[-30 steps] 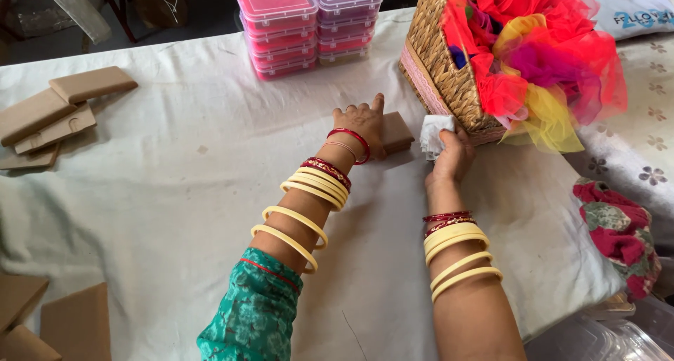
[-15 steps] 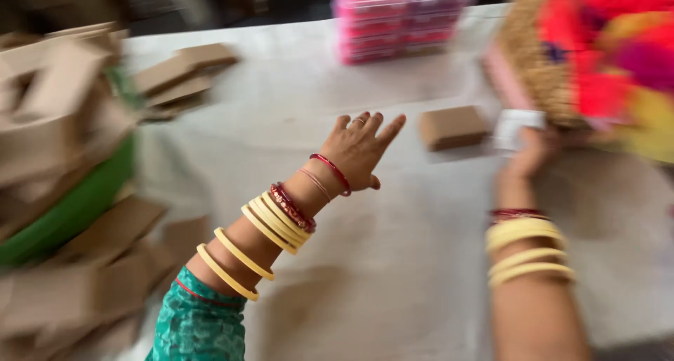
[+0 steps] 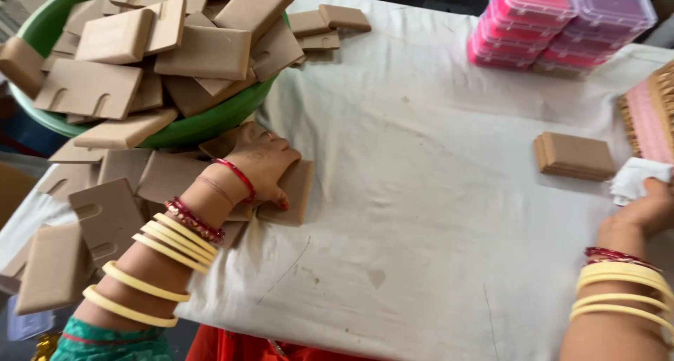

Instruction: Wiping small brown rectangular objects with a white cloth.

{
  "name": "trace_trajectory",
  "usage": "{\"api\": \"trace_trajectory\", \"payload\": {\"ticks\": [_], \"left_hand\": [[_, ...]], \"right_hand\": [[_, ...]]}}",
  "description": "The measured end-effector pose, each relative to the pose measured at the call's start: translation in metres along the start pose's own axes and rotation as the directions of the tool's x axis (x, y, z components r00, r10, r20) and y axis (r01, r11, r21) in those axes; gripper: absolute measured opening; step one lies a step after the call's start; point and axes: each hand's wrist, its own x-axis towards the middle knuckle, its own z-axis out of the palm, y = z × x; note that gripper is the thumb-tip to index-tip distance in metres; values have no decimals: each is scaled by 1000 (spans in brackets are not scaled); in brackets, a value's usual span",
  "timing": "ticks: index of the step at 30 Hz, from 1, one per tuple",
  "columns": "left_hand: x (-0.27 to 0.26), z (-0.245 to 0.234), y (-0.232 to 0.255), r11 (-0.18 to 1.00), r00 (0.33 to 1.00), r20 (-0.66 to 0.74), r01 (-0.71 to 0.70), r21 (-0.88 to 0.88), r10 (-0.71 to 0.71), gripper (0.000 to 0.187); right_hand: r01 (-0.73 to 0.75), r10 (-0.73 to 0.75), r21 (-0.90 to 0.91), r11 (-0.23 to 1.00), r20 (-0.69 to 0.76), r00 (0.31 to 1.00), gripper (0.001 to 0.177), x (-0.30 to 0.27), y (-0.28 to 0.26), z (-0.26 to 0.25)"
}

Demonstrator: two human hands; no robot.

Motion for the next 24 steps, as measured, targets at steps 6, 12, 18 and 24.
{"api": "trace_trajectory", "payload": {"ticks": [6, 12, 18, 24], "left_hand": [[15, -10, 0, 994, 995, 60, -81, -72, 85, 80], [22, -85, 71, 867, 923, -304, -341, -364, 236, 40], [178, -19, 186, 340, 838, -534, -473, -813, -111, 46], [181, -8, 204, 722, 900, -427, -242, -648, -82, 94]], "right_hand": [[39, -40, -28, 999, -20, 999, 28, 5, 19, -5], [-20, 19, -19, 1000, -22, 1000, 32, -19, -12, 15], [67, -66, -65, 996, 25, 998, 28, -20, -8, 29], [342, -274, -240, 909, 275, 922, 25, -72, -57, 80]]}}
